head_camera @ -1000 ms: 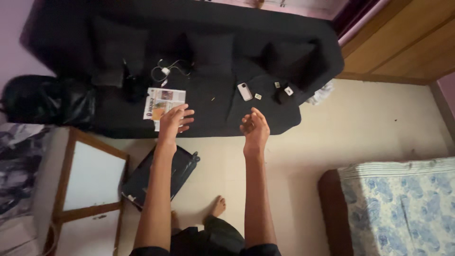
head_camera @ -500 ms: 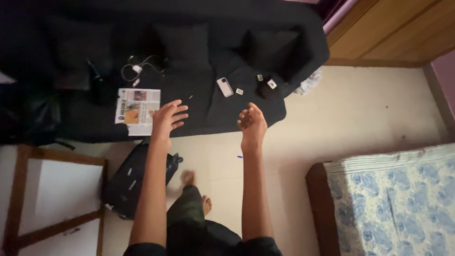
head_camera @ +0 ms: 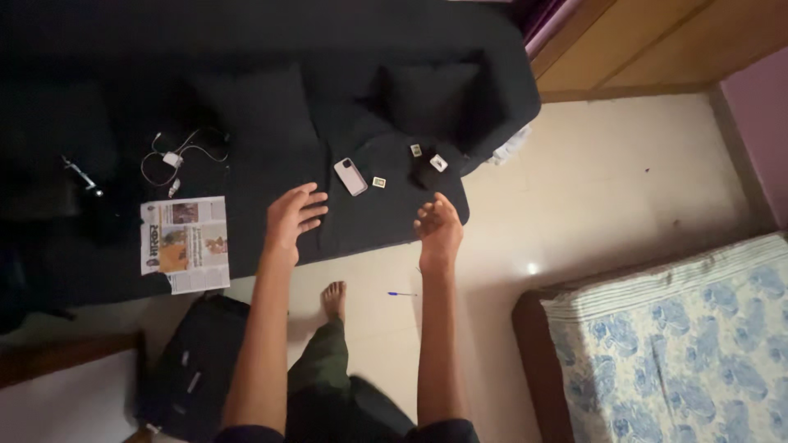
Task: The person picks up a phone and charger from a couch, moves a newspaper on a desk, and places a black hat onto a stack of clothes on a bed.
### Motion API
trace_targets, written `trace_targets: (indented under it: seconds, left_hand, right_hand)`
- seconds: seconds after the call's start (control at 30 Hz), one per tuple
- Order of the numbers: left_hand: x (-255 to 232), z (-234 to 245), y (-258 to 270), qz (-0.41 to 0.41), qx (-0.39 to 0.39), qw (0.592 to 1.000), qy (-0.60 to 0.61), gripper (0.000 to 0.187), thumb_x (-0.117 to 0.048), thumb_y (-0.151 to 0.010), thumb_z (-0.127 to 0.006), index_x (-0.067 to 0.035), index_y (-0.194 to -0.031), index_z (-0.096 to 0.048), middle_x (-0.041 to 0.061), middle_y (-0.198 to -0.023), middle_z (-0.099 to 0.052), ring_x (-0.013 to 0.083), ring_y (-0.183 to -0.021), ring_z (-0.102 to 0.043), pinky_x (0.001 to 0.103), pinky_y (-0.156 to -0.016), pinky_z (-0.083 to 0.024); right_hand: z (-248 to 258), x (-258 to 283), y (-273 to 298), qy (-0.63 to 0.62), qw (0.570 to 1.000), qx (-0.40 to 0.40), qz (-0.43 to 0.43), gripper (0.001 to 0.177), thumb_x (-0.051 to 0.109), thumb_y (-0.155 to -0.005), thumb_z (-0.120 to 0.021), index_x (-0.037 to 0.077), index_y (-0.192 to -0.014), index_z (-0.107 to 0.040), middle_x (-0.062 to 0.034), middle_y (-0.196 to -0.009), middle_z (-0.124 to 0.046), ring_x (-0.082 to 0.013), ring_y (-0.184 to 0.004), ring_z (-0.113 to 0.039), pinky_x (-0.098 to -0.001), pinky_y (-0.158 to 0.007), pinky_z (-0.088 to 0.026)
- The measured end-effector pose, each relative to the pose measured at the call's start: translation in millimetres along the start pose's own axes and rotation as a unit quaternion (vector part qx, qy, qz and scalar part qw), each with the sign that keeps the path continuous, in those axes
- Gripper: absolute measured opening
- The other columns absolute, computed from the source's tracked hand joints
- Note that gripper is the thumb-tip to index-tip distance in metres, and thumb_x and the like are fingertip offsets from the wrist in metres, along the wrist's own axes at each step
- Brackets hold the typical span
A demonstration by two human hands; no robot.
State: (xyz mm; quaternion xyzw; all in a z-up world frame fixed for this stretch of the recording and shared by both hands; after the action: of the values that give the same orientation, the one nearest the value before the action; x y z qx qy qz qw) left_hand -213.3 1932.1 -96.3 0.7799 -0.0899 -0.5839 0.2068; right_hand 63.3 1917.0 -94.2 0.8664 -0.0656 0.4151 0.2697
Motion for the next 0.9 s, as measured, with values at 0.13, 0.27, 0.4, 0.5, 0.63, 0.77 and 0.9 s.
trace_targets:
  seconds: [0.13, 0.27, 0.4, 0.5, 0.63, 0.77, 0.9]
  left_hand:
    - [-14.4, -26.6, -48.1, 0.021, -0.006, 1.000, -0.016, 0.041, -0.030, -0.099, -0.054, -0.007, -0.130, -0.066, 0.011, -0.115, -0.077, 0.0200, -0.097, -0.074, 0.032, -0.078, -0.054]
    - [-11.1, -44.2, -76.0, 0.045, -0.009, 0.999, -0.023, 0.040, -0.027, -0.098, -0.055, -0.006, -0.129, -0.067, 0.011, -0.114, -0.077, 0.0201, -0.096, -0.074, 0.032, -0.077, -0.054]
    - [-9.1, -62.6, -106.4, 0.073, -0.030, 0.996, -0.047, 0.040, -0.028, -0.097, -0.055, -0.006, -0.129, -0.067, 0.012, -0.113, -0.078, 0.0201, -0.095, -0.075, 0.031, -0.076, -0.056]
    - [-1.8, -76.8, -130.1, 0.079, -0.028, 0.996, -0.019, 0.040, -0.029, -0.097, -0.056, -0.006, -0.128, -0.067, 0.011, -0.114, -0.077, 0.0201, -0.095, -0.074, 0.030, -0.076, -0.055]
    - [19.2, -90.0, -158.0, 0.106, -0.071, 0.990, -0.054, 0.040, -0.033, -0.097, -0.056, -0.010, -0.128, -0.066, 0.008, -0.113, -0.078, 0.0173, -0.097, -0.076, 0.029, -0.077, -0.057]
    - [38.1, -109.9, -200.0, 0.043, -0.088, 0.994, -0.045, 0.041, -0.033, -0.096, -0.061, -0.008, -0.128, -0.069, 0.010, -0.116, -0.077, 0.0208, -0.097, -0.073, 0.033, -0.078, -0.054]
    - [77.8, -133.6, -223.9, 0.029, -0.106, 0.987, -0.116, 0.040, -0.034, -0.098, -0.063, -0.007, -0.126, -0.074, 0.010, -0.119, -0.077, 0.0188, -0.102, -0.071, 0.035, -0.083, -0.052]
  right_hand:
    - [-7.7, 5.7, -41.5, -0.010, 1.000, -0.019, -0.002, 0.037, 0.018, -0.095, -0.061, 0.003, -0.130, -0.062, -0.0045, -0.090, -0.065, -0.0179, -0.082, -0.063, -0.0342, -0.072, -0.052]
    - [-9.9, 2.7, -71.9, 0.011, 0.998, -0.049, -0.025, 0.037, 0.019, -0.097, -0.060, 0.003, -0.130, -0.062, -0.0044, -0.091, -0.065, -0.0170, -0.083, -0.062, -0.0329, -0.073, -0.051]
    - [-8.6, 0.9, -108.5, 0.013, 0.996, -0.067, -0.055, 0.036, 0.019, -0.096, -0.060, 0.004, -0.129, -0.062, -0.0046, -0.091, -0.064, -0.0172, -0.081, -0.061, -0.0336, -0.072, -0.051]
    - [-2.7, 4.3, -148.3, 0.012, 0.996, -0.062, -0.065, 0.036, 0.020, -0.096, -0.060, 0.004, -0.128, -0.062, -0.0045, -0.090, -0.063, -0.0173, -0.080, -0.061, -0.0330, -0.071, -0.050]
    - [9.7, 3.8, -210.8, -0.019, 0.996, -0.033, -0.074, 0.034, 0.018, -0.097, -0.060, 0.005, -0.128, -0.063, -0.0031, -0.091, -0.062, -0.0160, -0.080, -0.060, -0.0307, -0.070, -0.050]
    - [-6.3, 2.6, -275.5, -0.083, 0.991, 0.082, -0.064, 0.023, 0.021, -0.102, -0.062, 0.004, -0.118, -0.061, -0.0038, -0.086, -0.060, -0.0173, -0.077, -0.060, -0.0332, -0.066, -0.049]
    - [0.3, 9.0, -287.1, 0.070, 0.985, -0.051, -0.147, 0.026, 0.017, -0.094, -0.062, 0.006, -0.117, -0.069, -0.0031, -0.083, -0.065, -0.0153, -0.072, -0.062, -0.0324, -0.066, -0.051]
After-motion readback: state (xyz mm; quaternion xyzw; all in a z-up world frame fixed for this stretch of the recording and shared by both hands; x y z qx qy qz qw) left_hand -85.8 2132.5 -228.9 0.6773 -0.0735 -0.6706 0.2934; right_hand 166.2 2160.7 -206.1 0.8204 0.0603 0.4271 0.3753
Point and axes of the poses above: each hand's wrist, its own y-axis away from the middle knuckle, its own z-axis out of the back of the hand, x = y × z, the point moved 1 cm from there along -y, towards the middle knuckle
